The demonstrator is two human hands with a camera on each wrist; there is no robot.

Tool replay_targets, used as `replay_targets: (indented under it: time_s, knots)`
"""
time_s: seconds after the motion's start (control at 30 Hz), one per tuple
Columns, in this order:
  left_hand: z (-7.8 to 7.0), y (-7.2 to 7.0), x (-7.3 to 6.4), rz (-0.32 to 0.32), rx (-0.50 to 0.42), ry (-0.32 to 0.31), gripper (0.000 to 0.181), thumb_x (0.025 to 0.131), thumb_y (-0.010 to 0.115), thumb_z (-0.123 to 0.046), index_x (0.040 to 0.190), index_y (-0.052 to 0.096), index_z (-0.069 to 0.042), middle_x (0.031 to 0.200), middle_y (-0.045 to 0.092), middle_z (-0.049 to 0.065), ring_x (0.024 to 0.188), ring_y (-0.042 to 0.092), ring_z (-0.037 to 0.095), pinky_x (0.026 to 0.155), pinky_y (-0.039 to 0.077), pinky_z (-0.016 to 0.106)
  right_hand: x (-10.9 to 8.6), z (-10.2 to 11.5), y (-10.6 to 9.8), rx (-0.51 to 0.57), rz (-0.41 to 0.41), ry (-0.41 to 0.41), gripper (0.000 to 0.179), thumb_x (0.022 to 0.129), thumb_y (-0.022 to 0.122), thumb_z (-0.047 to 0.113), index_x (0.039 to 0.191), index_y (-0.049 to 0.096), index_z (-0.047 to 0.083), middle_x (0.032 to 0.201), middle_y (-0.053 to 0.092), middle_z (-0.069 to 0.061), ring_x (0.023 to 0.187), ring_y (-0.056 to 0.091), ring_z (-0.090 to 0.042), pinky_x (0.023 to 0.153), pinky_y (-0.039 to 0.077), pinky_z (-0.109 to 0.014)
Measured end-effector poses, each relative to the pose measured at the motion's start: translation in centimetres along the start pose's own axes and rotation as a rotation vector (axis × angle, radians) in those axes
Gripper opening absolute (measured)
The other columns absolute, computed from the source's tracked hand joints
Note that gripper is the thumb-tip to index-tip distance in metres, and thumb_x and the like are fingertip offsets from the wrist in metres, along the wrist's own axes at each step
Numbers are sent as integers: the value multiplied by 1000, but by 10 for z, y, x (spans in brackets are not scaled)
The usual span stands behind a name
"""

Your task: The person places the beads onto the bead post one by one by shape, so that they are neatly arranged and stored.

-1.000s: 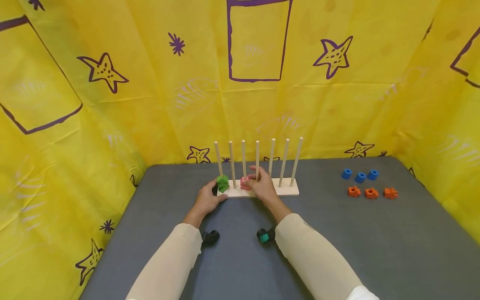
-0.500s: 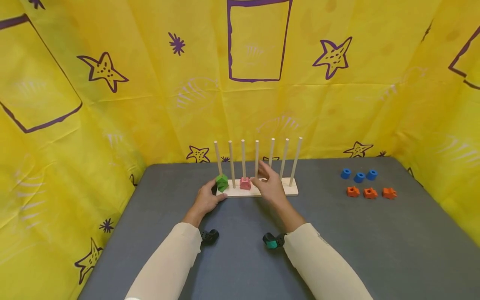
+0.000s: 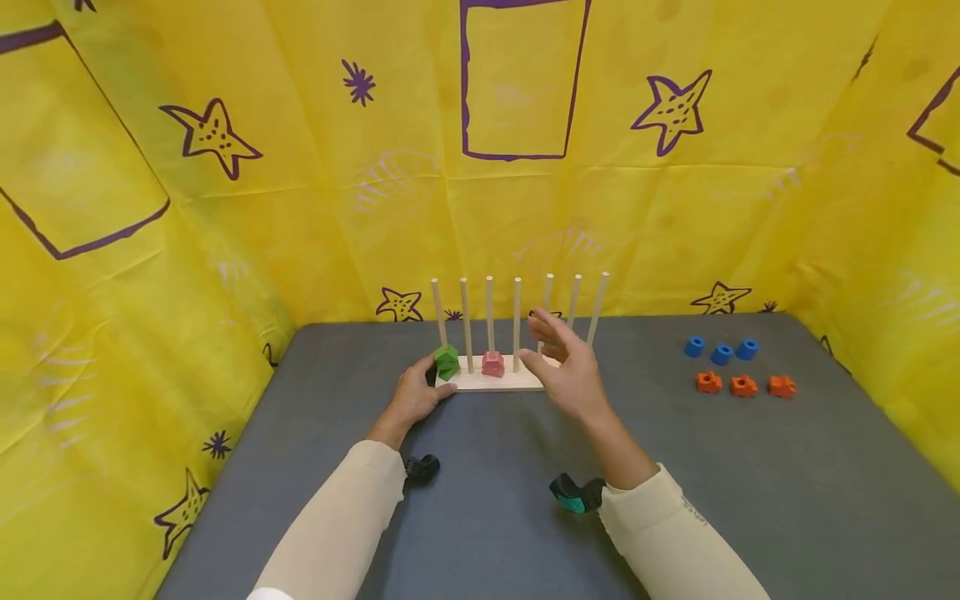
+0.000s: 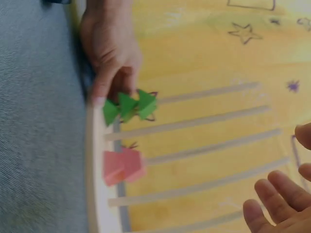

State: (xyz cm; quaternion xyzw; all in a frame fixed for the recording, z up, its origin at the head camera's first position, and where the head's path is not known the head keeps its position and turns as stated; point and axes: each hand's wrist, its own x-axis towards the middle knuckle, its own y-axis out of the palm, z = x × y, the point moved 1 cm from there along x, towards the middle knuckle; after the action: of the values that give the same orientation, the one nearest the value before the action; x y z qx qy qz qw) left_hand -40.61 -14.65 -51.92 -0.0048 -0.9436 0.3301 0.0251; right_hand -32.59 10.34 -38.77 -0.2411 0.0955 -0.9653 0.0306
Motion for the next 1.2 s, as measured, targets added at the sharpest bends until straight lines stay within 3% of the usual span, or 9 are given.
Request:
replay_targets:
  time_s: [0.3,0.53,0.87,1.07,1.2]
  knots:
    - [0,-1,1,-6,-11,2,72,83,78,-14,146,43,-5,141,47,19,131,39,36,109,27,49,-6,-2,-27,5,-33,-127,57,86,68,-7,139,49,-1,128,58,-15,115,55,-30,92,45,-47]
    - [2,0,1,-1,-11,2,72,83,78,-13,145,43,-4,140,47,19,130,39,36,109,27,49,-12,4,-49,-47,-75,-182,54,85,69,-7,136,54,4,126,60,-11,111,57,-29,91,47,-34]
    - [1,-1,0,-1,-18,12,71,84,77,-13,145,43,-3,139,48,19,130,41,35,108,28,48,-23,13,-66,-111,-182,-134,48,83,66,-16,129,52,-11,120,59,-26,105,56,-42,86,48,-26]
    - [1,-2,0,-9,-12,2,72,83,78,-14,145,43,-4,140,48,19,130,40,35,108,28,48,-25,-4,-81,-112,-253,-91,44,84,65,-14,127,53,-12,119,58,-29,104,55,-44,86,48,-24]
    - [1,-1,0,0,-7,-10,72,84,78,-15,146,42,-4,140,47,19,131,39,36,108,27,49,-28,-18,-93,-135,-298,-67,44,86,65,-12,128,53,-11,118,59,-28,104,56,-39,85,47,-24]
